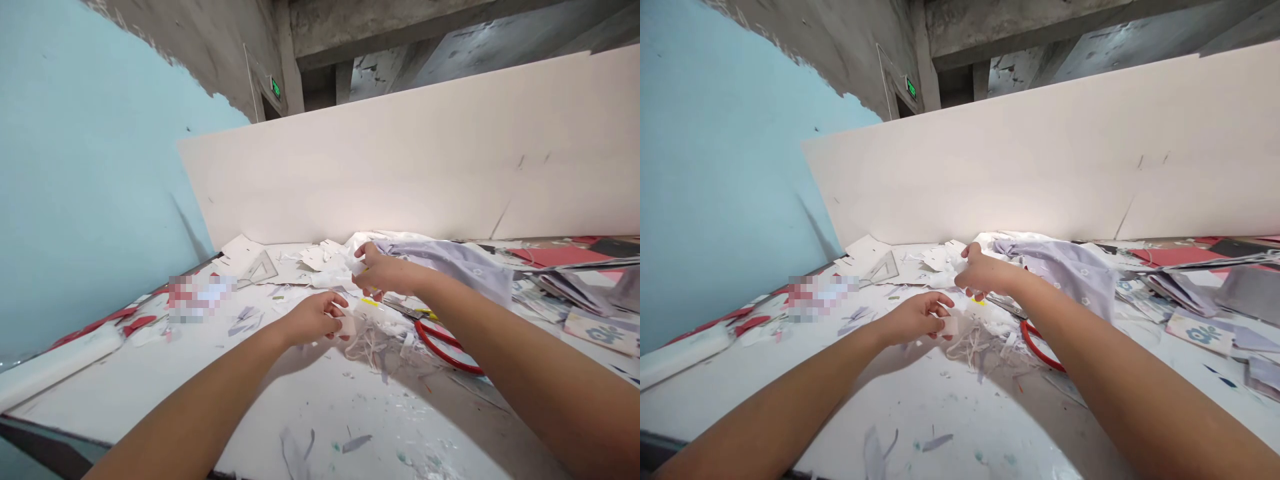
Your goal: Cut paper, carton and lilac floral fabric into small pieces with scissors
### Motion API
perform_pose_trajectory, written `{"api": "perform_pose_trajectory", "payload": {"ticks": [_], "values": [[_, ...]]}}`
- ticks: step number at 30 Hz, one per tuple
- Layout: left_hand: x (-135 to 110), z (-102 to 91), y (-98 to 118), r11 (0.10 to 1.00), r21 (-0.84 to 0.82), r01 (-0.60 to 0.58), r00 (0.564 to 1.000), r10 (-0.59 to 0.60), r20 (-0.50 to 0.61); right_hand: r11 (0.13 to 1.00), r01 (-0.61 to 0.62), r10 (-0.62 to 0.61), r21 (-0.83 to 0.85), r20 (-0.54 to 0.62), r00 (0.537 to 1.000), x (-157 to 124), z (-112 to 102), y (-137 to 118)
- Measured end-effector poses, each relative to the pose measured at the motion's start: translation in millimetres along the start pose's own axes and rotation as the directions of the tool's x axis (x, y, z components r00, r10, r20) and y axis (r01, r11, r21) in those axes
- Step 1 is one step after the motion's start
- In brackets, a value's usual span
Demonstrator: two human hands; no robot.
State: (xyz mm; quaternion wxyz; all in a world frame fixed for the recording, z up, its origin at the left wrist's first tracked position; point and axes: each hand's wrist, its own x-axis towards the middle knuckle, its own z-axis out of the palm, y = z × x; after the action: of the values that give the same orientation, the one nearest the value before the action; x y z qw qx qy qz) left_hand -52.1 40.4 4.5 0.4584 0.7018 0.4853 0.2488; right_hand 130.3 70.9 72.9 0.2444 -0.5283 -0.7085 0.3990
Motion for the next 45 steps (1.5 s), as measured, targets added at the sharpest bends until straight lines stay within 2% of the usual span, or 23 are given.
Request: {"api": "perform_pose_trajectory", "payload": {"ticks": [4,7,9,11,14,18,20,22,26,28,31,35,38,42,45], "values": [[-1,5.9,-2,0.968,0.244,-0.061,0.994,0.082,-0.075,0.982,0.170,-0.172,-0.086,-0.013,0.985,-3,-14,-1],[-2,7.1,-4,0.906,0.410,-0.104,0.971,0.183,-0.157,0.959,0.260,-0.270,-0.114,-0.090,0.959,-2,-20,-1],[-1,7.5,-6,0.886,0.452,-0.104,0.957,0.213,-0.198,0.955,0.287,-0.295,-0.074,-0.153,0.943,0,-21,0],[0,8.3,-7,0.896,0.436,-0.078,0.947,0.203,-0.249,0.950,0.311,-0.303,0.004,-0.210,0.929,4,-21,2],[3,9.4,-8,0.946,0.326,0.006,0.935,0.111,-0.338,0.918,0.357,-0.301,0.170,-0.285,0.910,10,-21,5],[6,8.3,-9,0.976,0.212,0.056,0.889,0.048,-0.455,0.806,0.428,-0.314,0.410,-0.318,0.895,14,-19,6],[7,7.1,-10,0.977,0.204,0.064,0.873,0.045,-0.486,0.771,0.435,-0.314,0.465,-0.317,0.895,14,-16,5],[7,6.0,-12,0.970,0.232,0.070,0.876,0.051,-0.480,0.764,0.421,-0.310,0.489,-0.295,0.904,13,-13,4],[4,1.9,-9,0.919,0.391,0.058,0.895,0.125,-0.428,0.755,0.381,-0.335,0.534,-0.184,0.924,13,0,6],[1,-2.3,-4,0.893,0.443,0.077,0.911,0.117,-0.395,0.771,0.373,-0.345,0.517,-0.153,0.926,15,9,9],[-7,-10.0,8,0.836,0.531,0.139,0.929,0.075,-0.361,0.788,0.381,-0.347,0.483,-0.162,0.924,20,25,15],[-21,-18.6,26,0.696,0.668,0.265,0.927,0.007,-0.376,0.787,0.398,-0.341,0.472,-0.204,0.918,29,43,25],[-35,-23.5,41,0.599,0.743,0.298,0.939,-0.044,-0.341,0.782,0.405,-0.314,0.474,-0.262,0.912,37,54,34],[-50,-27.5,53,0.529,0.808,0.259,0.963,-0.078,-0.258,0.784,0.408,-0.271,0.469,-0.334,0.903,43,67,44],[-49,-24.1,45,0.541,0.835,0.102,0.994,-0.015,-0.111,0.790,0.420,-0.265,0.447,-0.369,0.891,42,73,47]]}}
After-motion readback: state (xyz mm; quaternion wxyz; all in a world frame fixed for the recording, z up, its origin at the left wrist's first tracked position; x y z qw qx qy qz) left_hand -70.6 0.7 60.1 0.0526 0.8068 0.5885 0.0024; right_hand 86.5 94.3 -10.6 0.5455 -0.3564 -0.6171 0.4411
